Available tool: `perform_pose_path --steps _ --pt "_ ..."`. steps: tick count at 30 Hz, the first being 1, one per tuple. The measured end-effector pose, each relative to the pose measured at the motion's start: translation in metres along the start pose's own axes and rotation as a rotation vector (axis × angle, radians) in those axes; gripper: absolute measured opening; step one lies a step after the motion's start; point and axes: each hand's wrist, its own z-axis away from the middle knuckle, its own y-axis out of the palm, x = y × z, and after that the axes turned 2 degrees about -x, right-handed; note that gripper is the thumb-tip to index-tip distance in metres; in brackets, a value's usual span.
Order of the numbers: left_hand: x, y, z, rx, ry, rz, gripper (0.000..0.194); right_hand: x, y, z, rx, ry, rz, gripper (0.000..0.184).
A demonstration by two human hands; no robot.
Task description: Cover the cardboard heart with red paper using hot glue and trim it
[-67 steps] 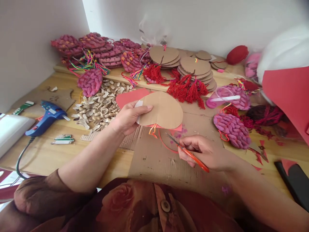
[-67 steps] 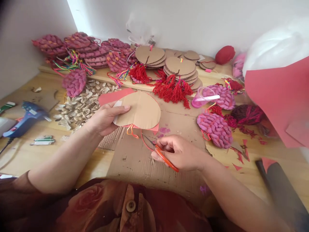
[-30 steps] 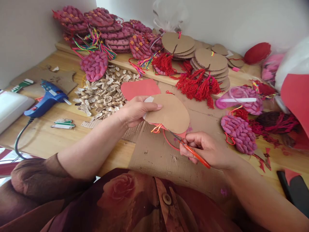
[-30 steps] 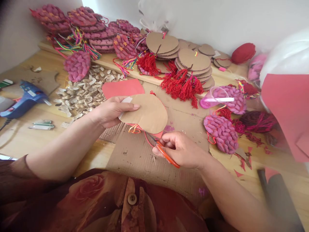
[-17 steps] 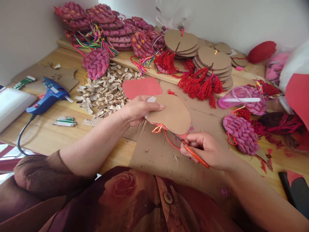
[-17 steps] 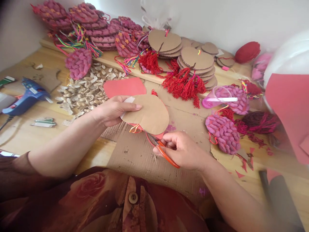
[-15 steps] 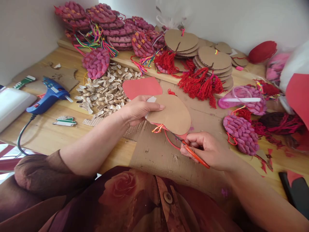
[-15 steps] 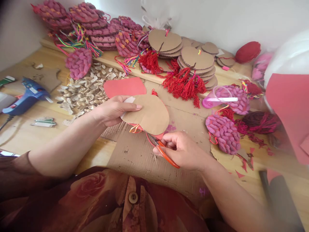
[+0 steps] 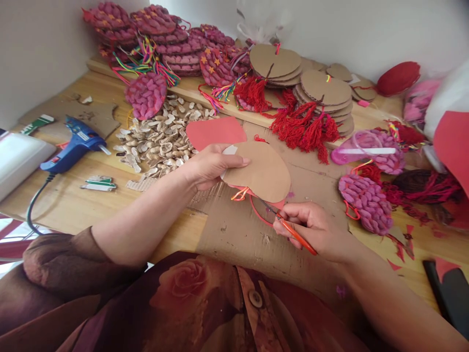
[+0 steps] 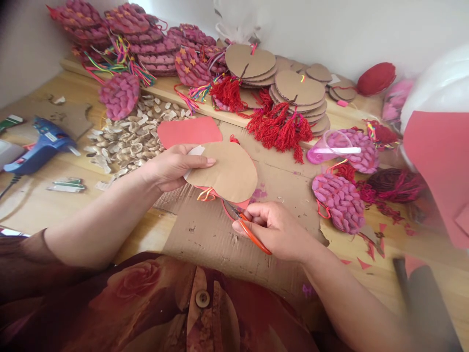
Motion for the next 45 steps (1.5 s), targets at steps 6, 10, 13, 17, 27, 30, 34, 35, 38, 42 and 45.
perform_pose_path --steps 6,10,13,17,27,30,34,35,38,42,45 --pt "0.0 0.001 0.0 0.017 0.01 0.021 0.024 -0.001 0.001 0.001 -0.017 0.014 -0.013 0.04" --pt "0.001 0.001 0.0 0.025 0.017 0.022 0.023 0.004 0.005 0.001 -0.044 0.061 -0.013 0.038" --pt "0.003 0.002 0.0 0.034 0.02 0.042 0.026 0.005 0.007 0.0 -0.06 0.072 -0.003 0.038" --pt "0.004 0.001 0.0 0.037 0.029 0.059 0.027 0.001 0.007 0.001 -0.061 0.062 -0.026 0.036" --pt "0.006 0.002 0.0 0.04 0.031 0.061 0.027 0.006 0.013 0.0 -0.084 0.081 -0.06 0.045" --pt "0.006 0.003 0.001 0.047 0.025 0.062 0.027 0.005 0.013 -0.001 -0.074 0.064 -0.071 0.044" --pt "0.006 0.003 0.001 0.046 0.014 0.065 0.027 0.0 0.011 -0.002 -0.055 0.047 -0.077 0.041" --pt "0.006 0.003 0.001 0.045 0.009 0.066 0.027 -0.001 0.011 -0.002 -0.054 0.046 -0.083 0.04" --pt "0.006 0.003 0.001 0.042 0.0 0.075 0.026 -0.001 0.011 -0.002 -0.059 0.053 -0.105 0.041" --pt "0.007 0.004 0.0 0.056 -0.008 0.081 0.024 0.003 0.013 -0.004 -0.052 0.054 -0.137 0.042" --pt "0.007 0.005 0.001 0.069 -0.022 0.09 0.023 0.002 0.014 -0.005 -0.038 0.035 -0.173 0.039"
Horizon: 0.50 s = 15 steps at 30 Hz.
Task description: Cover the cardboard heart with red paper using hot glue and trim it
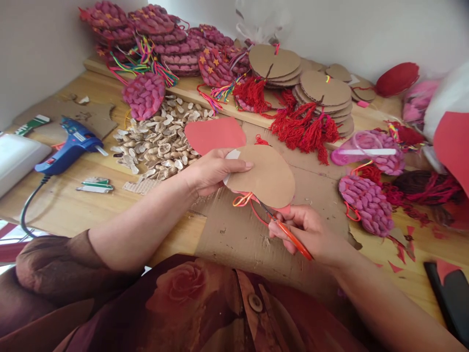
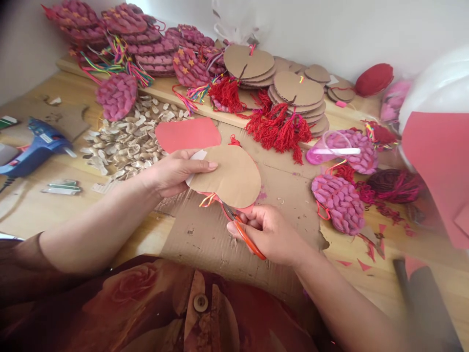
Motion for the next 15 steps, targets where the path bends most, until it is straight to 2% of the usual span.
perform_pose_path --steps 5,9,15 --pt "-0.002 -0.002 0.0 0.025 -0.005 -0.025 0.022 -0.009 -0.003 -0.001 -0.013 0.014 0.014 0.039" --pt "-0.002 -0.009 -0.002 0.074 -0.009 -0.096 0.029 -0.011 -0.004 0.0 -0.025 0.025 0.014 0.041" --pt "-0.002 -0.014 -0.003 0.077 -0.104 -0.117 0.023 -0.007 -0.003 -0.001 -0.061 0.023 -0.005 0.041"
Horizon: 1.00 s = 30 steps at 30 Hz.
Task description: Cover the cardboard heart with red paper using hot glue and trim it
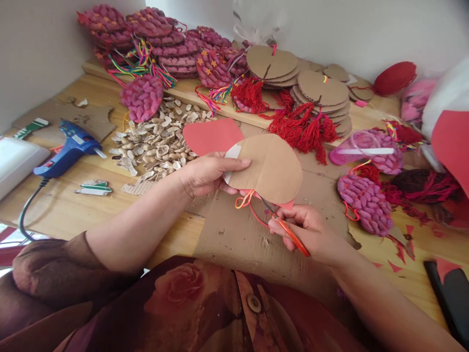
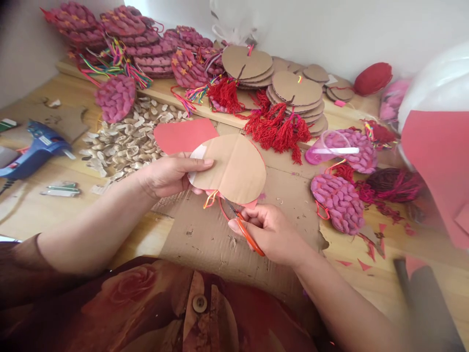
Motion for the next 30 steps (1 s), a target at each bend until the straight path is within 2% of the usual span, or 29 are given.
perform_pose_path --steps 2,6,8,14,20,25,30 --pt "-0.001 0.001 0.003 0.041 -0.035 0.0 0.029 0.0 0.0 -0.001 -0.005 -0.01 -0.011 0.041" --pt "-0.003 0.001 0.007 0.221 -0.108 -0.003 0.045 -0.003 -0.002 -0.002 -0.023 -0.031 -0.02 0.039" --pt "-0.003 0.001 0.008 0.264 -0.127 0.006 0.047 -0.003 -0.003 -0.003 -0.026 -0.033 -0.021 0.039" --pt "-0.001 0.002 0.005 0.2 -0.154 0.048 0.039 -0.001 -0.003 -0.002 -0.041 -0.005 0.036 0.039" --pt "-0.007 0.007 0.005 0.157 -0.238 0.054 0.036 0.003 -0.002 -0.001 -0.016 -0.019 0.058 0.036" --pt "-0.008 0.01 0.006 0.126 -0.233 0.06 0.031 0.005 -0.001 -0.002 0.008 -0.033 0.046 0.034" --pt "-0.007 0.011 0.006 0.108 -0.232 0.077 0.029 0.004 0.001 -0.002 -0.025 -0.014 0.046 0.033"
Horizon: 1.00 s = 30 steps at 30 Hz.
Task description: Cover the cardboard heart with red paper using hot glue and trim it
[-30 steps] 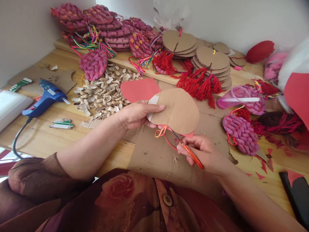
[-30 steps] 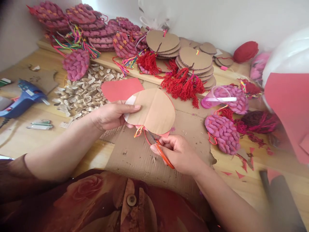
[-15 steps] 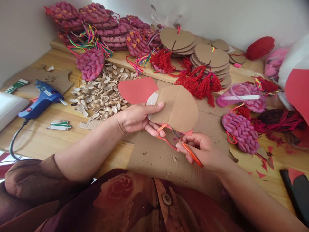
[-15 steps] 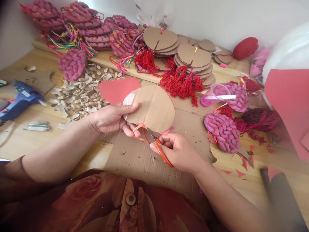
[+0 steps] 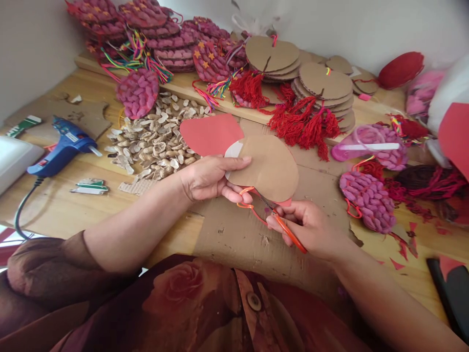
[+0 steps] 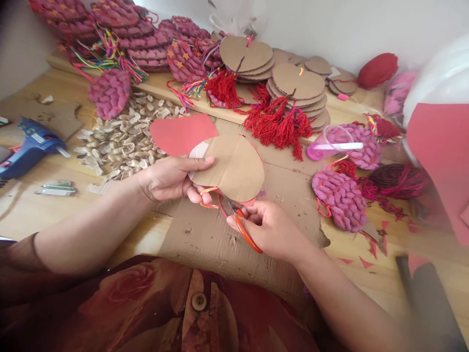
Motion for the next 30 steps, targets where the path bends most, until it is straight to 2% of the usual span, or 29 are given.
perform_pose_path --steps 23,30 --pt "0.0018 0.0009 -0.0035 -0.072 -0.007 0.025 0.025 -0.0024 -0.0014 0.0003 0.015 -0.068 0.025 0.029" --pt "0.0016 0.0029 -0.0028 -0.066 -0.013 0.019 0.027 -0.0025 0.0 0.0004 0.015 -0.015 0.063 0.034"
